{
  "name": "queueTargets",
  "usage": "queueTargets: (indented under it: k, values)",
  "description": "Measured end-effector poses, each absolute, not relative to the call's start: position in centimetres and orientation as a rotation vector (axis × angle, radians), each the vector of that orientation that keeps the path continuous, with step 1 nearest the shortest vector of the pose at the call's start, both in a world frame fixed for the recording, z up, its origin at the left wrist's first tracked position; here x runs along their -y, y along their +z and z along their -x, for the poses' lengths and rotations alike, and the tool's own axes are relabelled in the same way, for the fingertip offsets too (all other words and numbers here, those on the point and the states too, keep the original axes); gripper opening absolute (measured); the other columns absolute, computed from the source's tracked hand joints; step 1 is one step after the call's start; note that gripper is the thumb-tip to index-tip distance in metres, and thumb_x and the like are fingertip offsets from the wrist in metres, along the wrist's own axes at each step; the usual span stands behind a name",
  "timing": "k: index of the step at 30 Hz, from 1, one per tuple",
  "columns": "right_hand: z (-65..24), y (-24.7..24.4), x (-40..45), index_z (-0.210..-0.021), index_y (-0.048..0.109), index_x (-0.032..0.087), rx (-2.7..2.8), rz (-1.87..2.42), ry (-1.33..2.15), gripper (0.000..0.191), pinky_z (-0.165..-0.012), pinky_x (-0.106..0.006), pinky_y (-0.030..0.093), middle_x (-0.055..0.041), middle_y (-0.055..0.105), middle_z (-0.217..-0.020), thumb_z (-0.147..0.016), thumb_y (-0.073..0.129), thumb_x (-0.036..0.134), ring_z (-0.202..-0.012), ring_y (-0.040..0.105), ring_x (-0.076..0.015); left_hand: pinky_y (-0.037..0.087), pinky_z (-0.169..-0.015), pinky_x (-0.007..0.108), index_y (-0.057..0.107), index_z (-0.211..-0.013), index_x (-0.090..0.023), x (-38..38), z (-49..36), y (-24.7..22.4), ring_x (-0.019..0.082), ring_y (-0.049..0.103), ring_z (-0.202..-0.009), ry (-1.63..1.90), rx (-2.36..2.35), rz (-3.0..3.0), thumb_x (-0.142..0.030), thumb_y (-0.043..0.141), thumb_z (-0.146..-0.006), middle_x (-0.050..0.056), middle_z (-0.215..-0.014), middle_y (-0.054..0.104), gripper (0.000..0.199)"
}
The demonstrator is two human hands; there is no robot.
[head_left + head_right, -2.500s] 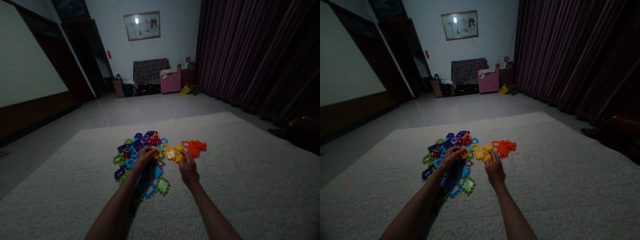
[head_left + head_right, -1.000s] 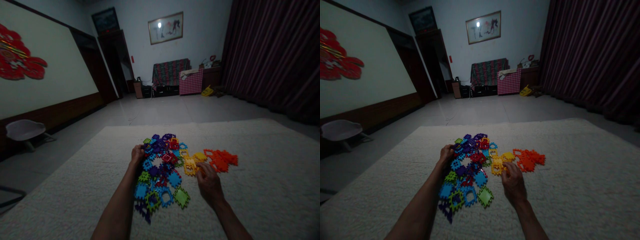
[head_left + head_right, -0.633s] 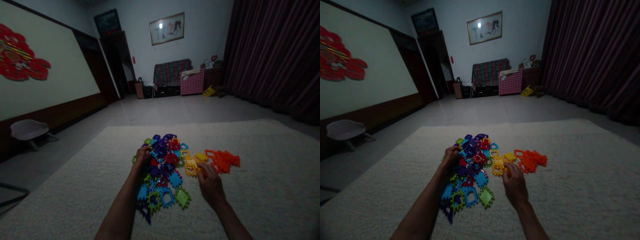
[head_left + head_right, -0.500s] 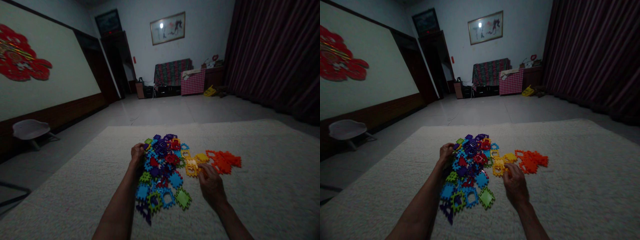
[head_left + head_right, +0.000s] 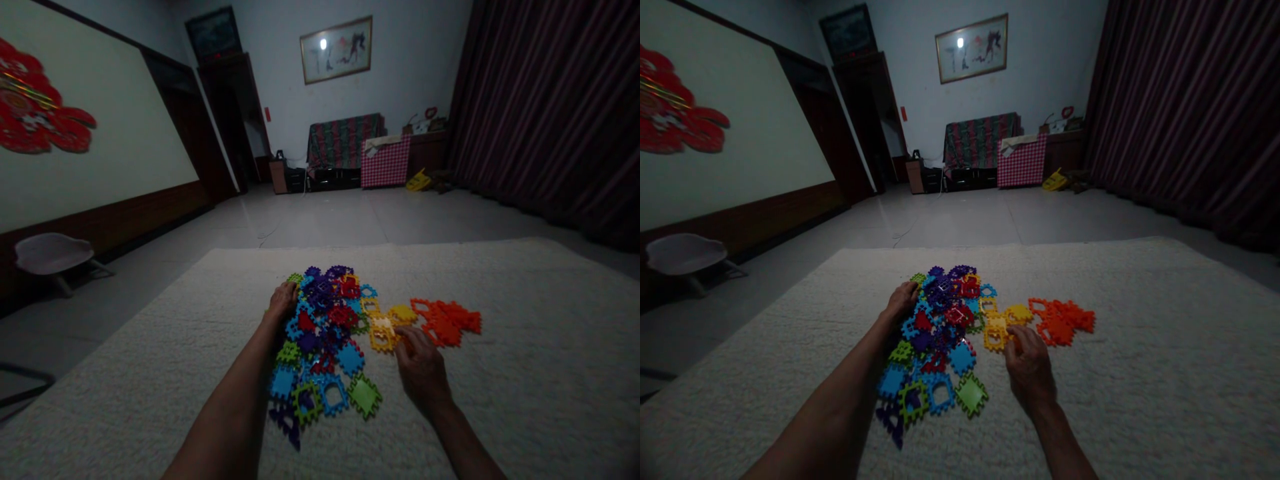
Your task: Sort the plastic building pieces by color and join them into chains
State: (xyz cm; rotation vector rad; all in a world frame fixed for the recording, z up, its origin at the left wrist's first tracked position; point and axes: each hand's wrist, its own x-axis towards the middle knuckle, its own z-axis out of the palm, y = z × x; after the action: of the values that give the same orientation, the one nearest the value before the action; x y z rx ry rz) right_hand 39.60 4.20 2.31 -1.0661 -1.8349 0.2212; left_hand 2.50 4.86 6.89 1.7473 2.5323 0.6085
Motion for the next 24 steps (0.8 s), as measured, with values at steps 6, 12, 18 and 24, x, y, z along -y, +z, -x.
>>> queueTargets:
  k: [6, 12, 18, 24]
  values:
    - [-39.6, 2.3, -4.2, -0.098, 0.065, 0.019, 1.826, 1.081, 0.236, 0.022, -0.092, -0.043, 0.052, -0.0101, 0.070, -0.102, -0.084, 0.048, 0.023, -0.096, 0.064, -0.0243, 0.046, -0.087, 0.028, 0.064, -0.114, -0.019, -3.9, -2.0, 7.7, 0.020, 0.064, -0.100, 0.843, -2.633, -1.626, -0.024, 0.034, -0.097, 0.011, -0.109, 0.070, 0.035]
    - [-39.6, 2.4, -4.2, -0.099, 0.065, 0.018, 1.834, 1.108, 0.269, 0.024, -0.093, -0.044, 0.051, -0.0106, 0.069, -0.104, -0.085, 0.047, 0.024, -0.098, 0.064, -0.0246, 0.048, -0.077, 0.024, 0.069, -0.112, -0.018, -3.0, -3.2, 8.4, 0.017, 0.066, -0.085, 1.194, -2.425, -1.493, -0.021, 0.040, -0.090, 0.005, -0.096, 0.075, 0.036]
    - [-39.6, 2.2, -4.3, -0.100, 0.064, 0.019, 1.836, 1.084, 0.284, 0.023, -0.094, -0.045, 0.050, -0.0108, 0.068, -0.103, -0.085, 0.047, 0.021, -0.098, 0.063, -0.0249, 0.045, -0.068, 0.023, 0.073, -0.096, -0.017, -3.1, -4.9, 7.7, 0.015, 0.063, -0.074, 1.017, -2.266, -1.510, -0.026, 0.047, -0.086, 0.003, -0.083, 0.072, 0.029]
    - [-39.7, 2.2, -4.5, -0.099, 0.065, 0.018, 1.796, 1.111, 0.278, 0.024, -0.091, -0.041, 0.052, -0.0101, 0.069, -0.102, -0.083, 0.046, 0.020, -0.095, 0.064, -0.0234, 0.045, -0.063, 0.023, 0.072, -0.082, -0.015, -3.3, -4.5, 8.1, 0.016, 0.061, -0.071, 1.096, -2.110, -1.457, -0.035, 0.053, -0.082, 0.003, -0.075, 0.069, 0.027]
